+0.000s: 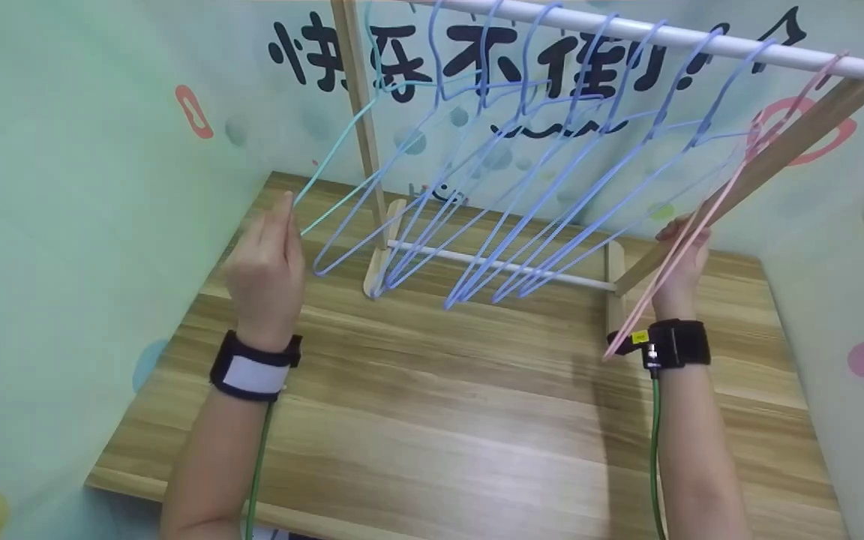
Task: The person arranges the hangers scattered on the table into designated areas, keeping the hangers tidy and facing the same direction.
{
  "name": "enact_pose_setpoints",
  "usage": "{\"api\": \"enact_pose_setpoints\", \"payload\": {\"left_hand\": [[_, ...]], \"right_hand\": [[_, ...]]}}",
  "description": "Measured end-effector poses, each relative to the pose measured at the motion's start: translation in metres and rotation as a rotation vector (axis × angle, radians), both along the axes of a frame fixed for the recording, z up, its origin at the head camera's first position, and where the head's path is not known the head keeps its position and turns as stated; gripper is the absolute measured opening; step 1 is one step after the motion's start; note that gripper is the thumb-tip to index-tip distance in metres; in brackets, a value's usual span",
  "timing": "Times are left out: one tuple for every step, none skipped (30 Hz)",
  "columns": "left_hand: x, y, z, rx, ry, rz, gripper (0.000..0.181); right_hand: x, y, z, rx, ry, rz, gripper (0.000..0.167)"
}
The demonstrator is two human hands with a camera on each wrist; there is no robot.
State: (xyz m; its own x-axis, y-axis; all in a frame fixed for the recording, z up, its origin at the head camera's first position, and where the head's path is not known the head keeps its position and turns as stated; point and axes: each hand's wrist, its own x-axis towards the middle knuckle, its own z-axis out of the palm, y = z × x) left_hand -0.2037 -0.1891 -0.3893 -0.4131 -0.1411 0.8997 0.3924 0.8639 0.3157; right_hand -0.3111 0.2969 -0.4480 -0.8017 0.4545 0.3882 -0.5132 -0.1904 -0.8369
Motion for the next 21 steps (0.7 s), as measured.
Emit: {"api": "enact_pose_setpoints", "payload": {"left_hand": [[0.000,0.000,-0.001,-0.001,-0.001,-0.001,0.023],[0.000,-0.001,-0.003,0.001,-0.002,-0.006,0.023],[0.001,-0.001,-0.004,0.003,-0.002,-0.012,0.023],[0.001,-0.002,-0.005,0.005,-0.004,-0.019,0.024],[0.001,-0.002,-0.007,0.003,-0.008,-0.025,0.024],[0.001,-0.003,-0.008,0.002,-0.010,-0.032,0.024],[0.002,-0.003,-0.010,0.002,-0.012,-0.041,0.025],[0.002,-0.004,-0.012,0.000,-0.015,-0.048,0.025],[0.003,-0.004,-0.014,-0.004,-0.019,-0.053,0.026],[0.004,-0.005,-0.016,-0.008,-0.022,-0.057,0.027],[0.004,-0.006,-0.018,-0.011,-0.024,-0.058,0.027],[0.005,-0.007,-0.020,-0.010,-0.023,-0.059,0.027],[0.005,-0.007,-0.021,-0.009,-0.021,-0.058,0.028],[0.005,-0.008,-0.023,-0.007,-0.018,-0.055,0.028],[0.006,-0.009,-0.024,-0.002,-0.014,-0.053,0.028],[0.006,-0.010,-0.025,0.000,-0.010,-0.052,0.028],[0.007,-0.010,-0.027,0.003,-0.006,-0.054,0.029],[0.007,-0.011,-0.028,0.007,-0.005,-0.056,0.029],[0.007,-0.012,-0.029,0.012,-0.004,-0.059,0.028],[0.008,-0.013,-0.030,0.015,-0.005,-0.064,0.027],[0.008,-0.014,-0.031,0.018,-0.007,-0.070,0.026]], "right_hand": [[0.000,0.000,0.000,-0.005,0.001,0.003,0.042],[0.000,-0.001,0.000,-0.009,0.000,0.005,0.042],[0.000,-0.001,0.000,-0.003,0.001,0.003,0.042],[0.000,-0.001,0.000,-0.004,0.002,0.005,0.042],[0.000,-0.001,0.000,-0.003,0.003,0.006,0.042],[0.000,-0.001,0.000,0.000,0.004,0.005,0.042],[0.000,-0.001,-0.001,-0.002,0.003,0.005,0.042],[0.000,-0.001,-0.001,-0.001,0.002,0.005,0.042],[-0.001,-0.001,-0.001,0.005,0.000,0.002,0.042],[-0.001,-0.001,-0.002,0.007,-0.004,0.001,0.042],[-0.001,-0.001,-0.002,0.011,-0.008,0.000,0.042],[-0.001,0.000,-0.002,0.015,-0.013,-0.002,0.042],[-0.001,0.000,-0.002,0.015,-0.019,-0.001,0.042],[-0.001,0.000,-0.003,0.018,-0.023,-0.001,0.042],[-0.001,0.000,-0.003,0.025,-0.028,-0.003,0.042],[-0.001,0.001,-0.003,0.023,-0.030,0.000,0.041],[-0.001,0.001,-0.003,0.023,-0.031,0.003,0.042],[0.000,0.002,-0.002,0.021,-0.035,0.009,0.041],[0.000,0.002,-0.002,0.021,-0.038,0.015,0.042],[0.001,0.003,-0.001,0.029,-0.041,0.019,0.042],[0.001,0.003,-0.001,0.042,-0.045,0.021,0.042]]}}
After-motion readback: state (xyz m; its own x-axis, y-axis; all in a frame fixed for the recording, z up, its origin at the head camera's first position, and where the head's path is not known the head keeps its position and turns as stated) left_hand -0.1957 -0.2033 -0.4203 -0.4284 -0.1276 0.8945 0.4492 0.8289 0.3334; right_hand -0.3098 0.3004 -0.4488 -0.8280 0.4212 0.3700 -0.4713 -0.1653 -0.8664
